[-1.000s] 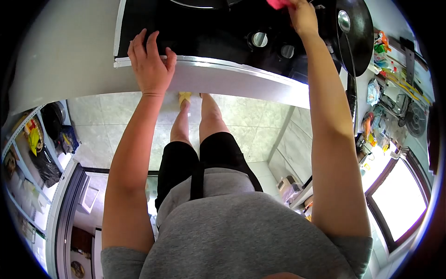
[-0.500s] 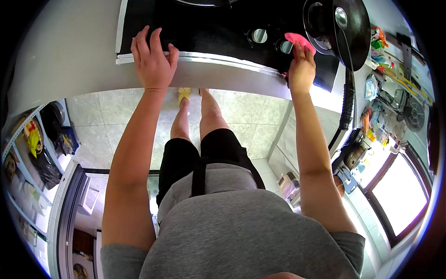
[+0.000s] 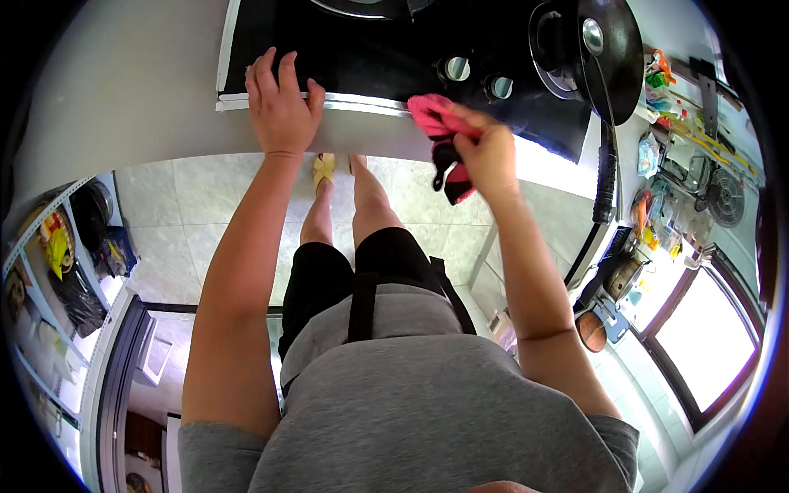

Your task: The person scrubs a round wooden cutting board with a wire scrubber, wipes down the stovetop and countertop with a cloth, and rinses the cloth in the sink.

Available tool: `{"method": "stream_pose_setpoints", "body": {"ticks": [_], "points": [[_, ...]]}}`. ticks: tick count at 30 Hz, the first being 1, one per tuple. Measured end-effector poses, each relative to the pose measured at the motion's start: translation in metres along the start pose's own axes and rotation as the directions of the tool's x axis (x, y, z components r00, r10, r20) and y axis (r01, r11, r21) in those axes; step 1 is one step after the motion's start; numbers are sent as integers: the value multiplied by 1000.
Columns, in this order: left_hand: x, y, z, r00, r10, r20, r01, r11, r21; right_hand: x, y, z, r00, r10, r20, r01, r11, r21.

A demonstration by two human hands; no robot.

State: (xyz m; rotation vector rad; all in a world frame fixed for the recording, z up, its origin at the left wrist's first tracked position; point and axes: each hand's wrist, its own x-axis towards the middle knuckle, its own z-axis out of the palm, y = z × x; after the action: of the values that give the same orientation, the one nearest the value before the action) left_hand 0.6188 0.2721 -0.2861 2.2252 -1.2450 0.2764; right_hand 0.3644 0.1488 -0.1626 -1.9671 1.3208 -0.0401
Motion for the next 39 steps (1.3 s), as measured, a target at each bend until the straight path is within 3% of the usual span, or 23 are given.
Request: {"method": "stream_pose_setpoints", "body": {"ticks": [2, 4, 6, 8, 10, 12, 13, 14, 15, 16, 18, 22, 27, 30, 34, 39], "points": [[0, 2, -2, 999, -32, 42, 32, 999, 2, 15, -31, -27, 986, -84, -144, 90, 995, 39], [1, 2, -2, 999, -23, 41, 22, 1000, 17, 52, -44, -47, 857, -331, -395, 289, 943, -163], [0, 1, -2, 999, -10, 42, 8, 999, 34, 101, -48, -55, 844, -298, -446, 218, 950, -222], [-1, 1, -1, 998, -33, 49, 33, 999, 1, 159, -35, -34, 840, -258, -477, 203, 965, -164], [0, 1, -1, 999, -32, 42, 31, 999, 3, 172, -51, -7, 937, 0, -351, -17, 999, -46], [1, 3, -1, 999, -30, 35, 30, 1000, -4, 140, -92, 6, 968, 82, -239, -63, 994, 84], [2, 3, -1, 1000, -19, 22, 19, 1000, 3, 132, -101, 10, 980, 156, -123, -124, 965, 233], [1, 3, -2, 1000, -9, 14, 9, 1000, 8, 128, -89, 21, 986, 113, -121, -62, 929, 364], [0, 3, -3, 1000, -8, 20, 8, 1000, 6, 131, -59, 37, 978, -28, -208, 21, 999, -35], [0, 1, -1, 1000, -14, 22, 14, 1000, -4, 136, -33, 48, 952, -194, -235, 76, 898, -433], [0, 2, 0, 1000, -14, 26, 15, 1000, -22, 98, -43, 70, 889, -266, -374, 172, 949, -266], [2, 4, -1, 1000, -23, 13, 23, 999, -29, 47, -43, 100, 959, -251, -130, 145, 831, -537], [0, 2, 0, 1000, -4, 16, 5, 999, -35, 6, -8, 66, 952, -307, -2, 255, 793, -553], [0, 4, -1, 999, -10, 31, 10, 1000, -6, -11, 35, 38, 986, -159, -48, 93, 767, -635], [1, 6, 0, 999, 7, 33, -7, 1000, 17, -10, 114, -16, 951, -162, -264, -30, 801, -598], [0, 2, 3, 999, 37, 15, -37, 999, 2, -5, 185, -75, 907, 91, -412, -331, 759, -561]]}}
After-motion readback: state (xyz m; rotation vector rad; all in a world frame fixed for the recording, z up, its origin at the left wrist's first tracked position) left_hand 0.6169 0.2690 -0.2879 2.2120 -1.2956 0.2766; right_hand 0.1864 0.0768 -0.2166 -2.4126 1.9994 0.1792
